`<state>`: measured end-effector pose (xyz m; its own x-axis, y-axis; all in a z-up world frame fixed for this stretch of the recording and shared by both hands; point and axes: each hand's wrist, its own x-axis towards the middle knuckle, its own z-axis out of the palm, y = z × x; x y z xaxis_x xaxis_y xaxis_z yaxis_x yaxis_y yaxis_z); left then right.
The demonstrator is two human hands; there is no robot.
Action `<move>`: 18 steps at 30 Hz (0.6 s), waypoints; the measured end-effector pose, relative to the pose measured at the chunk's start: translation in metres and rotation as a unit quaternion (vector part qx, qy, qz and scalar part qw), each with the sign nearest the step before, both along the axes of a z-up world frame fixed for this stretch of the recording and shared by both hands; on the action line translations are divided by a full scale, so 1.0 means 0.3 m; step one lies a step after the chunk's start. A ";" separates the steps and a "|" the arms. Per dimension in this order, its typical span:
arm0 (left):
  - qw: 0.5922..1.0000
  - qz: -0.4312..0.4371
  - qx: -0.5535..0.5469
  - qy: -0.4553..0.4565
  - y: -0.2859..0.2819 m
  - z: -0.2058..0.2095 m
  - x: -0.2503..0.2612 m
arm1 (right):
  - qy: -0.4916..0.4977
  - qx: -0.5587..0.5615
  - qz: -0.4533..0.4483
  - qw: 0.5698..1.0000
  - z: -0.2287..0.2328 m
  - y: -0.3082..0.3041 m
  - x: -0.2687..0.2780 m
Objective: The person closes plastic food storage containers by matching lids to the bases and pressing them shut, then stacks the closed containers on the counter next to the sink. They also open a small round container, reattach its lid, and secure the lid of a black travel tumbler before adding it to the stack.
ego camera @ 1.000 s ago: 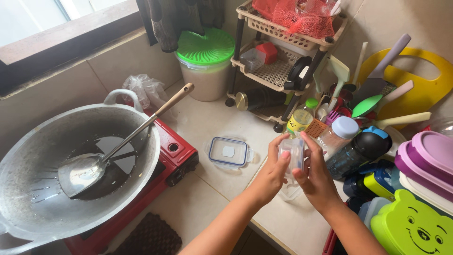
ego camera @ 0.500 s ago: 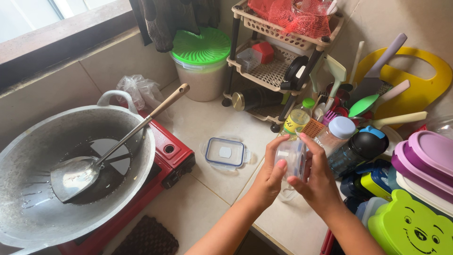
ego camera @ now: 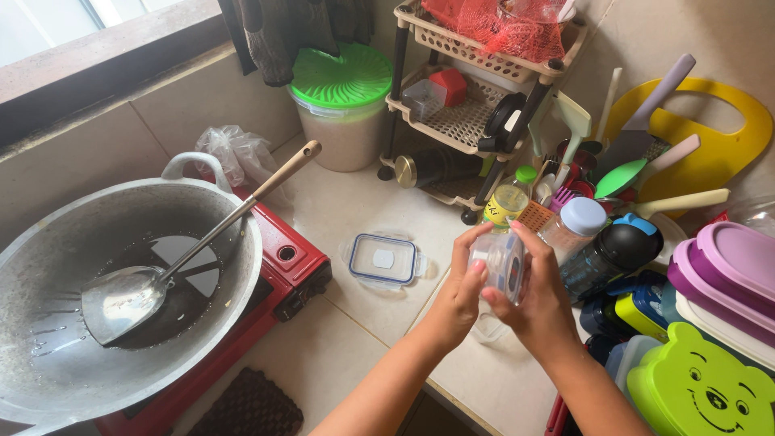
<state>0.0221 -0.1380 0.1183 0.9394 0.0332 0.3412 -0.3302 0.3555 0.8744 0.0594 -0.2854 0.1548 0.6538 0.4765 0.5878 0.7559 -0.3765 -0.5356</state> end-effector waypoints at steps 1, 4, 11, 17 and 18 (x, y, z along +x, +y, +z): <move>0.999 0.016 0.027 0.009 0.005 0.002 0.017 | -0.025 -0.014 -0.021 0.999 0.011 0.000 0.002; 0.990 -0.084 -0.030 0.111 0.047 0.005 0.042 | -0.035 -0.072 -0.101 0.992 0.042 0.005 -0.003; 0.962 -0.174 -0.135 0.161 0.066 0.026 0.032 | -0.010 -0.153 -0.210 0.966 0.084 0.031 -0.028; 0.943 -0.183 -0.191 0.205 0.041 0.051 0.032 | -0.089 -0.152 -0.211 0.962 0.102 0.028 -0.018; 0.941 -0.181 -0.195 0.209 0.037 0.053 0.033 | -0.084 -0.149 -0.208 0.963 0.103 0.025 -0.018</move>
<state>0.0320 -0.1268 0.1341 0.9626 -0.2688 -0.0332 0.2187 0.6992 0.6807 0.0541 -0.2779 0.1857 0.7321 0.3574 0.5799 0.5726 -0.7841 -0.2396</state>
